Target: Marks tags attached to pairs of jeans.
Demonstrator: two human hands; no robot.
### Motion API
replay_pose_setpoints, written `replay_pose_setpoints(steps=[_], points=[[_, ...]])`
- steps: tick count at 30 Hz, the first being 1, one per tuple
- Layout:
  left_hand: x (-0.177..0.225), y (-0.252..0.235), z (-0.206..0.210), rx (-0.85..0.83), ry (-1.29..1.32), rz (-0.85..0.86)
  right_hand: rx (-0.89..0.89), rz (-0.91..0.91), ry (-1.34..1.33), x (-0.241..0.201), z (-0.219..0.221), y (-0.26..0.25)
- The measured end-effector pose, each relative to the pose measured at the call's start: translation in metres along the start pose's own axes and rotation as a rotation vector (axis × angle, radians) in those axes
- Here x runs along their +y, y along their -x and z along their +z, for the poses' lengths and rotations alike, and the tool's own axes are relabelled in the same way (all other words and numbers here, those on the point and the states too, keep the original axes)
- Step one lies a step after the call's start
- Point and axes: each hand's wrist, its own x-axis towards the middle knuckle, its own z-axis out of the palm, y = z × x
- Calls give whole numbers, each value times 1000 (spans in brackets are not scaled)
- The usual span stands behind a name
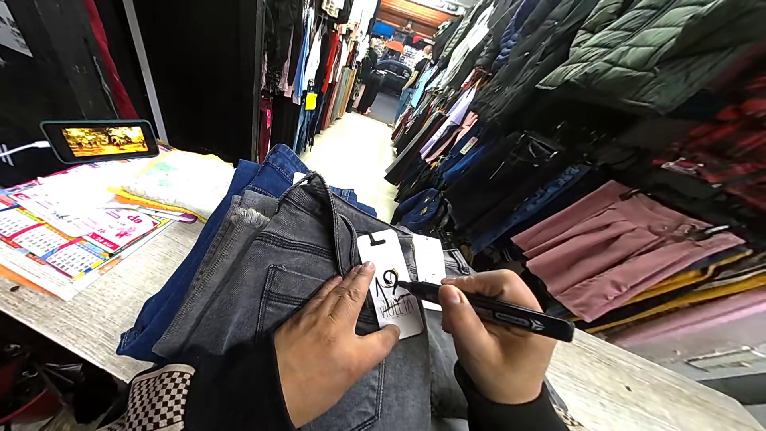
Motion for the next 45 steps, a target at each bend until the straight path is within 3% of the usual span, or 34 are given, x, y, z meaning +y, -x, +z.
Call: replay_pose_setpoints(steps=[8,25,32,36,45], points=[[0,1,1,7,0,1,-74,-7,-37,-2,-3,1],[0,0,0,3,-3,-1,-40,8,31,1,-12,-3],[0,0,0,1,-6,2,-7,-17,-113,-4,-4,0],[1,0,1,24,-2,-2,-94,-10,-141,-3,6,4],[2,0,1,19,-4,-7,-77,9,-106,-1,11,6]])
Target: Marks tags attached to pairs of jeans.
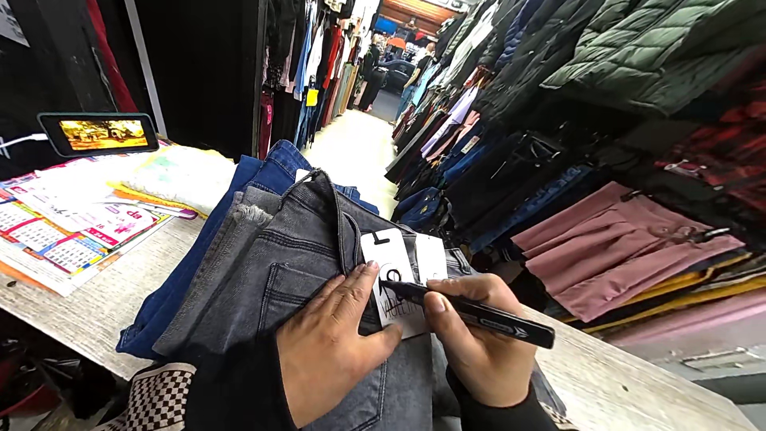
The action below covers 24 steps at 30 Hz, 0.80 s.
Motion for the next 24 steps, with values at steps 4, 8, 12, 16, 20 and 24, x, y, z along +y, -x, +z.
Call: replay_pose_setpoints(steps=[4,8,12,16,20,24], points=[[-1,0,-1,-7,10,9,-7,2,16,0,1,1],[-1,0,-1,-9,-5,9,-29,-13,41,-3,-5,-1],[0,0,0,-9,-11,1,-26,-14,50,-4,-6,-1],[-1,0,-2,-25,-13,8,-18,-27,43,-2,-4,-1],[-1,-1,-2,-22,-28,12,-45,-21,63,-4,-9,-2],[-1,-1,-2,-21,-25,13,-54,-30,41,-3,-8,-2]])
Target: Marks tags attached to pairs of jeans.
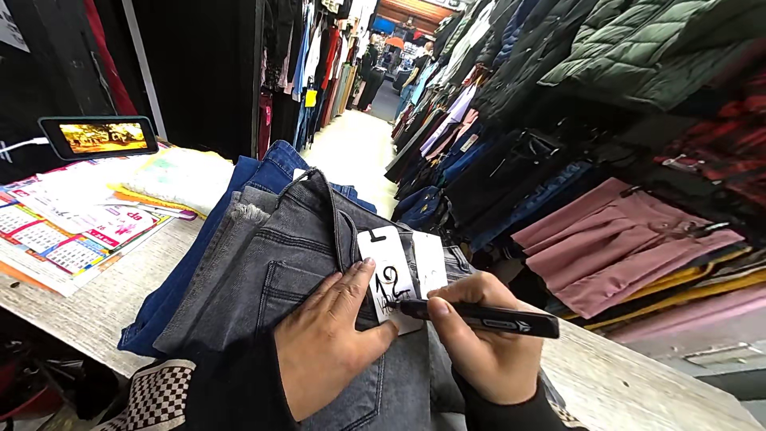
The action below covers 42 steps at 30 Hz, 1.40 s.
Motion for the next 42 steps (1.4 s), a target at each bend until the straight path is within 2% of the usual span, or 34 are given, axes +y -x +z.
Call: replay_pose_setpoints(steps=[8,11,14,16,18,21,24,27,34,38,42], points=[[0,1,1,-3,8,-5,13,6,46,1,-4,-1],[-1,1,0,-2,16,-1,36,2,-19,-1,-7,-3],[-3,2,0,36,47,21,203,40,-158,-7,-34,-9],[-1,2,-2,130,114,37,338,41,-258,-11,-50,-10],[5,4,-10,240,197,10,380,11,-321,-22,-54,-7],[22,15,-31,287,296,-114,327,-44,-305,-65,-34,1],[35,28,-57,178,389,-177,82,-60,-275,-116,-3,9],[44,40,-78,87,450,-186,-46,-68,-249,-131,21,25],[56,61,-90,-27,492,-101,-80,96,-281,-151,58,59],[65,63,-92,33,243,-63,58,229,-395,-164,83,66],[63,64,-95,61,199,-56,135,283,-594,-169,107,65]])
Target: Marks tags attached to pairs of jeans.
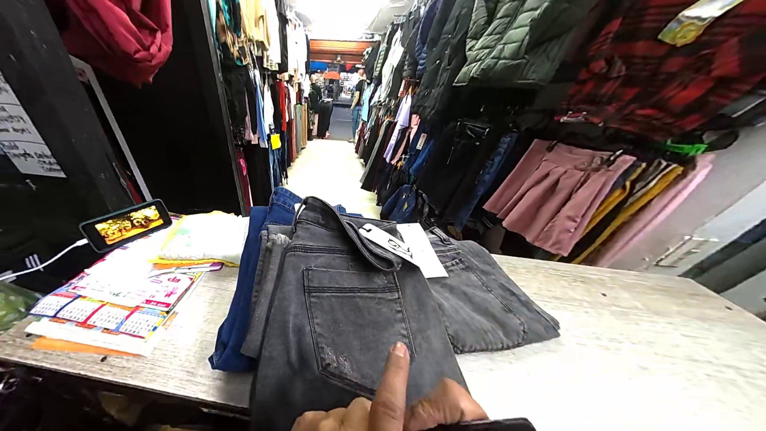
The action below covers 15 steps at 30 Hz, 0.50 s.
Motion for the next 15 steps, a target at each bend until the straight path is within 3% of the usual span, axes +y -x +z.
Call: replay_pose_setpoints(steps=[3,6,9,12,15], points=[[-8,0,-14,2,18,-74,6,53,94,-2,0,-1],[-33,2,-44,24,-83,-490,109,-24,364,0,-36,4],[-122,33,-63,127,-350,-790,333,-59,692,6,-81,11],[-213,82,-60,24,-513,-882,396,242,836,11,-101,24],[-242,109,-47,-48,-551,-853,291,508,812,17,-95,33]])
